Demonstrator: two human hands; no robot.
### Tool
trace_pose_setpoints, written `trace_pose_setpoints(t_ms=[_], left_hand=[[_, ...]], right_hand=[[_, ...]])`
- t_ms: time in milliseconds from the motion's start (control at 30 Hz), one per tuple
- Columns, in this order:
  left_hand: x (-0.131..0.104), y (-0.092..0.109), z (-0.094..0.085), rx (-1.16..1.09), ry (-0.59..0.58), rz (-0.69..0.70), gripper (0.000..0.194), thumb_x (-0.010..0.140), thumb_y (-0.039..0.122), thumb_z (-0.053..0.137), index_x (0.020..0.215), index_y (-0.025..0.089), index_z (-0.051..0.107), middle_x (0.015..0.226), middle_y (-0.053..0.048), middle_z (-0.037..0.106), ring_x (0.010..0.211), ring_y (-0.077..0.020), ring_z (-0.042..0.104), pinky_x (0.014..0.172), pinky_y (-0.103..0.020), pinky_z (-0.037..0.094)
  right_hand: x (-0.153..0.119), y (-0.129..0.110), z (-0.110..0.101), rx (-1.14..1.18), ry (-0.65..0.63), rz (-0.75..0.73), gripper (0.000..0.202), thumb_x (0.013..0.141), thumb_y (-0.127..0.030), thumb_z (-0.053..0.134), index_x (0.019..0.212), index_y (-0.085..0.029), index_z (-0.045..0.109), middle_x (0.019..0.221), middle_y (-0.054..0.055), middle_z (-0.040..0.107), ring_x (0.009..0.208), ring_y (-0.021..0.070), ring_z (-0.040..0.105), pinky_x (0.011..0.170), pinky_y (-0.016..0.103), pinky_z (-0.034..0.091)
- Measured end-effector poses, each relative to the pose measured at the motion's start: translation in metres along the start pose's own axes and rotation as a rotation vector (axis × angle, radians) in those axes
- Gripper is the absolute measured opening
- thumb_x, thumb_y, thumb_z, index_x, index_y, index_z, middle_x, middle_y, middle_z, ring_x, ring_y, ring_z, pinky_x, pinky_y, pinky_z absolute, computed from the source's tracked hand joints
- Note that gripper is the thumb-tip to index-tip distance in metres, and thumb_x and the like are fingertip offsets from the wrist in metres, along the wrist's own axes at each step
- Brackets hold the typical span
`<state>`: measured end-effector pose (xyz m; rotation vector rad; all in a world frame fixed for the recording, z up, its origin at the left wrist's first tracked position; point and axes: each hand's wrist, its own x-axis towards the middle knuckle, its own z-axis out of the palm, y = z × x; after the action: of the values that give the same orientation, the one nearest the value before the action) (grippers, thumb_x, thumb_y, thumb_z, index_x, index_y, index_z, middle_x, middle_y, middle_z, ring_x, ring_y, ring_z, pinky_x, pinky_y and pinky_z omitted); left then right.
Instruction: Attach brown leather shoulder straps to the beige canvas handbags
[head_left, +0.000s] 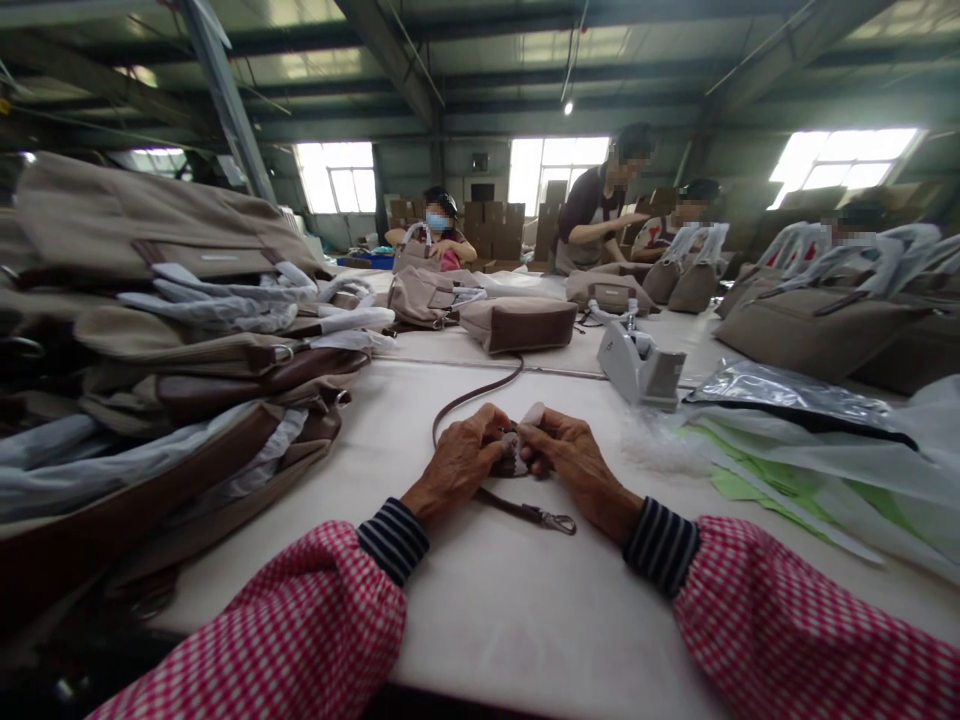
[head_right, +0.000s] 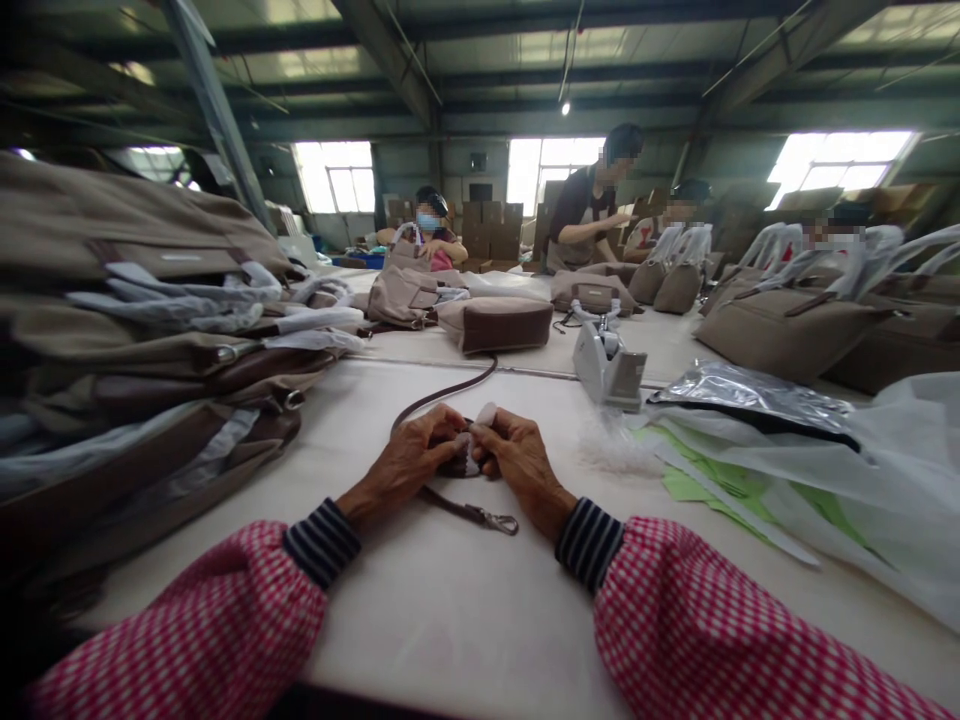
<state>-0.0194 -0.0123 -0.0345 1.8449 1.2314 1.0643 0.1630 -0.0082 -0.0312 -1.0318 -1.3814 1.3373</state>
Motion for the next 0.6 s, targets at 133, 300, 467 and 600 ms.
trace_pose_setpoints(t_ms=[133,300,467,600], left_hand=[[0.001,0.0,0.001,-0.04,-0.006,0.024,0.01,0.089,0.03,0.063,0.083,0.023,0.068,0.083,-0.002,0.07,0.08,-0.0201,0.063,0.075,-0.029,0.045],[0.005,-0.006,0.0,-0.087,0.065,-0.008,0.01,0.086,0.029,0.064,0.079,0.021,0.066,0.076,0.0,0.067,0.074,-0.0179,0.058,0.069,-0.027,0.042],[0.011,-0.008,-0.001,-0.203,0.126,-0.103,0.015,0.083,0.032,0.064,0.076,0.019,0.062,0.069,-0.001,0.064,0.064,-0.0156,0.055,0.062,-0.026,0.04],[0.012,-0.003,-0.002,-0.305,0.14,-0.171,0.02,0.081,0.035,0.065,0.076,0.017,0.061,0.067,-0.001,0.064,0.061,-0.0137,0.056,0.061,-0.025,0.041]], right_hand=[[0.0,-0.003,0.002,0.019,0.017,0.034,0.044,0.073,-0.052,0.082,0.087,-0.016,0.063,0.063,-0.002,0.062,0.054,0.008,0.053,0.049,0.017,0.04],[0.002,-0.006,0.001,0.007,0.002,0.056,0.049,0.066,-0.053,0.087,0.087,-0.017,0.062,0.063,-0.002,0.062,0.052,0.0087,0.051,0.051,0.02,0.042],[0.005,-0.007,-0.002,-0.023,-0.104,0.072,0.047,0.071,-0.057,0.082,0.076,-0.016,0.061,0.062,-0.003,0.057,0.053,0.0071,0.046,0.052,0.02,0.038],[0.009,-0.01,-0.003,-0.068,-0.152,0.097,0.043,0.074,-0.055,0.076,0.07,-0.017,0.057,0.057,-0.004,0.052,0.052,0.0074,0.043,0.05,0.019,0.035]])
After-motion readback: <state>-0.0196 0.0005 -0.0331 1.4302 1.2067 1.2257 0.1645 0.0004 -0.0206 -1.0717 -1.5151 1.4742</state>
